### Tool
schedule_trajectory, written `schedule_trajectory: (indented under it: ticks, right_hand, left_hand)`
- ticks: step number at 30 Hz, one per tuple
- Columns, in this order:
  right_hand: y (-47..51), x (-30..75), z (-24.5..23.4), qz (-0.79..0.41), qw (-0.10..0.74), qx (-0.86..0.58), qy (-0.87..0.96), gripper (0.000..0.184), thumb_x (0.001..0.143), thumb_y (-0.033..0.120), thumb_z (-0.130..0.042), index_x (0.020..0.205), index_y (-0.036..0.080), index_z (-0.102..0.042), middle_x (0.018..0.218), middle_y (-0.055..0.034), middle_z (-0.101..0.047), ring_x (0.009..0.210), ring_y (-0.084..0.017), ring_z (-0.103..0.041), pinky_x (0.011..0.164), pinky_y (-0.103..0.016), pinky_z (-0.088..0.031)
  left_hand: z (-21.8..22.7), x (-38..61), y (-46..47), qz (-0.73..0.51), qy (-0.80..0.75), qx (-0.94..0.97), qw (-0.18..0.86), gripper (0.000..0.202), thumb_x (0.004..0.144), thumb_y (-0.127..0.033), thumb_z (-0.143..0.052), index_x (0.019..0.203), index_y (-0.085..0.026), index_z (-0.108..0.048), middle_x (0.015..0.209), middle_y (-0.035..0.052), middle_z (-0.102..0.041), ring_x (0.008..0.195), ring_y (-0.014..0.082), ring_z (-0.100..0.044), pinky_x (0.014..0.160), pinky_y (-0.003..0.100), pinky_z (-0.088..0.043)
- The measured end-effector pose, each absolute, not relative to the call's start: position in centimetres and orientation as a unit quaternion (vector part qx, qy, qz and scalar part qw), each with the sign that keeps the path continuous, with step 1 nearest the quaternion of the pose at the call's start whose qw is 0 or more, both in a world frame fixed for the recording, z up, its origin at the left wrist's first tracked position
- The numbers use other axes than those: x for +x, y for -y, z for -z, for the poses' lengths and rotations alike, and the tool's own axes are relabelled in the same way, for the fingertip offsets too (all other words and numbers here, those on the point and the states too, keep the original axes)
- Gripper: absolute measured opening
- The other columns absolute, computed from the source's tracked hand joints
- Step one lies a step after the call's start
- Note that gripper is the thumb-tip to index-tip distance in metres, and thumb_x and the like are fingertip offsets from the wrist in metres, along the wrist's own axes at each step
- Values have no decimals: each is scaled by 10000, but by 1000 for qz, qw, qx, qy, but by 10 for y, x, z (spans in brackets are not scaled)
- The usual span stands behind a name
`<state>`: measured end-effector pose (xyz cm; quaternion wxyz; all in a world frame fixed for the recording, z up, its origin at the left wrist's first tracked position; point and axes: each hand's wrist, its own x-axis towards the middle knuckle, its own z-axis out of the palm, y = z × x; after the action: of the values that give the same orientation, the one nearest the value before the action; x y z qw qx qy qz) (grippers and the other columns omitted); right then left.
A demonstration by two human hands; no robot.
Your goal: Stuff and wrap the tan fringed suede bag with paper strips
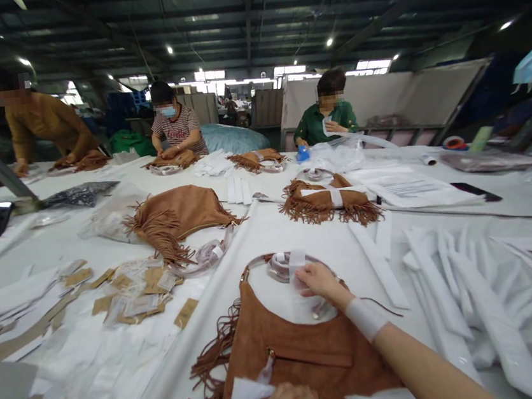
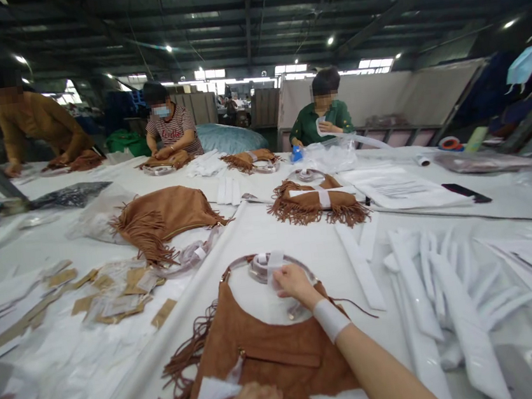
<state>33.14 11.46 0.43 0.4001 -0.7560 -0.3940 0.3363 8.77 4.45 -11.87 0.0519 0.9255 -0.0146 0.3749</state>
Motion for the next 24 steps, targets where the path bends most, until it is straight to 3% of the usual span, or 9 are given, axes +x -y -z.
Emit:
schedule_trajectory:
  ticks: [3, 8, 12, 15, 18, 21, 24]
  right_hand:
    - [-94, 325, -28, -276, 393, -750, 455, 171, 777, 319, -599, 689, 183, -652, 647, -3, -663, 633, -158, -612, 572, -258, -517]
    - [-18, 287, -46, -170, 372, -739, 535, 188, 830, 331, -564, 808, 224, -717, 730, -11, -713, 681, -191, -631, 651, -302, -513]
    - [43, 252, -20, -16, 336, -635, 696, 319, 834, 103, -423, 954, 235, -687, 891, -20, -744, 801, -171, -682, 730, -294, -554]
    - [69, 239, 8, 81, 293, -578, 757, 414, 810, 17, -359, 1022, 212, -655, 944, -35, -745, 877, -160, -690, 755, -284, -564]
    - [80, 240, 31, 181, 267, -528, 786, 460, 804, 1, -332, 1079, 206, -639, 962, -38, -746, 914, -159, -690, 760, -279, -565]
    - [82, 248, 43, 235, 265, -489, 797, 401, 848, 31, -341, 1050, 192, -648, 927, -38, -751, 933, -152, -685, 783, -266, -558]
    - [83, 254, 48, 255, 246, -474, 806, 353, 911, 65, -337, 1014, 175, -656, 935, -38, -749, 957, -138, -676, 839, -250, -538]
  left_hand:
    - [102, 82, -39, -334, -8, 938, 98, 220, 967, -216, -414, 1006, -170, -625, 1047, 78, -691, 969, 158, -620, 827, 277, -503]
    - [80, 74, -32, -300, -38, 938, 169, 219, 960, -167, -401, 1048, -163, -602, 1111, 61, -669, 1038, 172, -593, 914, 323, -487]
    - [76, 73, -31, -280, -47, 936, 206, 182, 956, -155, -424, 1012, -165, -596, 1069, 49, -662, 1003, 162, -583, 878, 304, -495]
    - [73, 74, -30, -261, -45, 942, 208, 166, 947, -149, -433, 1016, -173, -582, 988, 44, -655, 937, 162, -582, 819, 304, -509]
    - [67, 73, -31, -286, -33, 936, 200, 134, 925, -132, -438, 970, -163, -560, 943, 57, -641, 893, 173, -577, 784, 311, -522]
    - [61, 71, -32, -333, -67, 919, 198, 116, 896, -105, -435, 948, -145, -530, 1025, 103, -616, 991, 192, -558, 872, 335, -511]
    - [61, 71, -35, -353, -50, 925, 129, 233, 890, -89, -426, 1092, -135, -533, 1127, 128, -596, 1105, 209, -530, 956, 373, -469]
